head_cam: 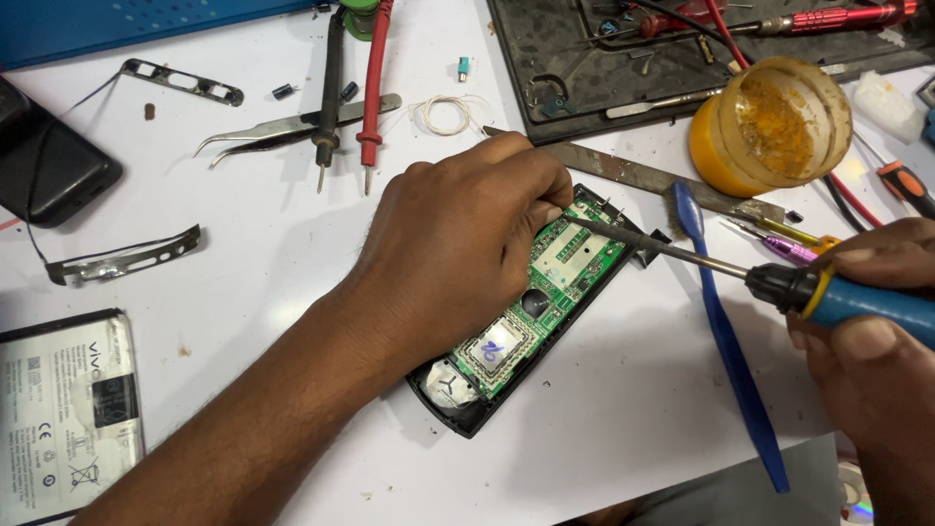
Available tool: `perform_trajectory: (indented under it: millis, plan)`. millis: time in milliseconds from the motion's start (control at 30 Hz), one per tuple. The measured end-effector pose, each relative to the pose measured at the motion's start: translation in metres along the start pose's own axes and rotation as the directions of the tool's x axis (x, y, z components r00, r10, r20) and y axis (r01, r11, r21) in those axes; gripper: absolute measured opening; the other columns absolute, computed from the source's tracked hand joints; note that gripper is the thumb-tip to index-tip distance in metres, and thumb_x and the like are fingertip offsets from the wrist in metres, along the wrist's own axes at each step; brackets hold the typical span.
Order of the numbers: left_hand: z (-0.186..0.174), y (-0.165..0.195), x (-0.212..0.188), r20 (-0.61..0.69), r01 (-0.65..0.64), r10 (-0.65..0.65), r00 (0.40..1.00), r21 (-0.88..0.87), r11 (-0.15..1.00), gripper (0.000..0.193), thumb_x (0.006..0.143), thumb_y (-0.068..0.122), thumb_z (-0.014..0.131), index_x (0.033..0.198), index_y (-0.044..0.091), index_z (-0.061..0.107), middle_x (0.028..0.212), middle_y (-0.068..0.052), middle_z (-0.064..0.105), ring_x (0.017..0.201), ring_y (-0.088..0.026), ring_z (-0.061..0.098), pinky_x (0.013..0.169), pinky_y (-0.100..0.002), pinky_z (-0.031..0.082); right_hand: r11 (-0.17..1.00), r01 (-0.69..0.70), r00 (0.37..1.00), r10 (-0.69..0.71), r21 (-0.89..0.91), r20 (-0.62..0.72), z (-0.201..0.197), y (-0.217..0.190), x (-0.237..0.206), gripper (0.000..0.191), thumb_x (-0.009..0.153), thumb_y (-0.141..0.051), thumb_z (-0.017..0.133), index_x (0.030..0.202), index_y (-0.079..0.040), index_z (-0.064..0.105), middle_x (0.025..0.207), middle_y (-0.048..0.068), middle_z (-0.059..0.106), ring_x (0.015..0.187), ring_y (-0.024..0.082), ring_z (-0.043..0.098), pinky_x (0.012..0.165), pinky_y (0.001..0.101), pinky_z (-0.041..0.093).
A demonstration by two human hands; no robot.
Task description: The person opens a feature phone, removes the battery and lifts the circuit board from the housing. They scrub the board with a toothbrush, then use a soldering iron to solder components on the board, at one point feeding solder wire from a spool while working on the phone.
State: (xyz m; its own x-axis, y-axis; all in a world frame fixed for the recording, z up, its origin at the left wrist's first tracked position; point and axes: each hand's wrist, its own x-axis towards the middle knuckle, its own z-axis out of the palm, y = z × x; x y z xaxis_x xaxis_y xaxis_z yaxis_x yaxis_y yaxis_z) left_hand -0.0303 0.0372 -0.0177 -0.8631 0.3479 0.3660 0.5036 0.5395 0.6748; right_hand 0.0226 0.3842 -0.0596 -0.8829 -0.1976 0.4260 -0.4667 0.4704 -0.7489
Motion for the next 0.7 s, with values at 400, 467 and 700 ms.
perform_trajectory:
  millis: [400, 467, 700]
  plan:
    - [0.000, 0.002, 0.001, 0.013, 0.022, -0.022, 1.000, -0.004, 1.000, 0.007, 0.095, 0.006, 0.065, 0.099, 0.006, 0.069, 0.086, -0.005, 0.070, 0.068, -0.018, 0.071, 0.059, -0.036, 0.054, 0.992, -0.048, 0.999, 0.050, -0.119, 0.017, -0.013, 0.021, -0.001, 0.043, 0.111, -0.043, 0.060, 0.116, -0.001, 0.054, 0.082, 0.011, 0.061, 0.067, 0.014, 0.066, 0.063, 0.0246, 0.055]
    - [0.000, 0.002, 0.001, 0.027, 0.039, -0.039, 0.999, -0.003, 0.999, 0.006, 0.096, 0.007, 0.065, 0.099, 0.006, 0.069, 0.086, -0.005, 0.070, 0.067, -0.018, 0.071, 0.058, -0.036, 0.053, 0.999, 0.007, 1.000, -0.007, -0.032, 0.006, -0.009, 0.011, -0.003, 0.040, 0.115, -0.041, 0.060, 0.120, -0.002, 0.052, 0.088, 0.010, 0.061, 0.072, 0.011, 0.067, 0.066, 0.0220, 0.056]
    - [-0.001, 0.002, 0.001, 0.007, 0.023, -0.023, 1.000, 0.004, 1.000, 0.006, 0.096, 0.008, 0.064, 0.098, 0.006, 0.069, 0.086, -0.005, 0.070, 0.068, -0.020, 0.071, 0.058, -0.037, 0.053, 0.990, -0.040, 0.999, 0.041, 0.134, -0.003, -0.006, 0.016, 0.006, 0.034, 0.105, -0.034, 0.059, 0.121, -0.005, 0.053, 0.088, 0.011, 0.061, 0.066, 0.012, 0.065, 0.060, 0.0263, 0.056]
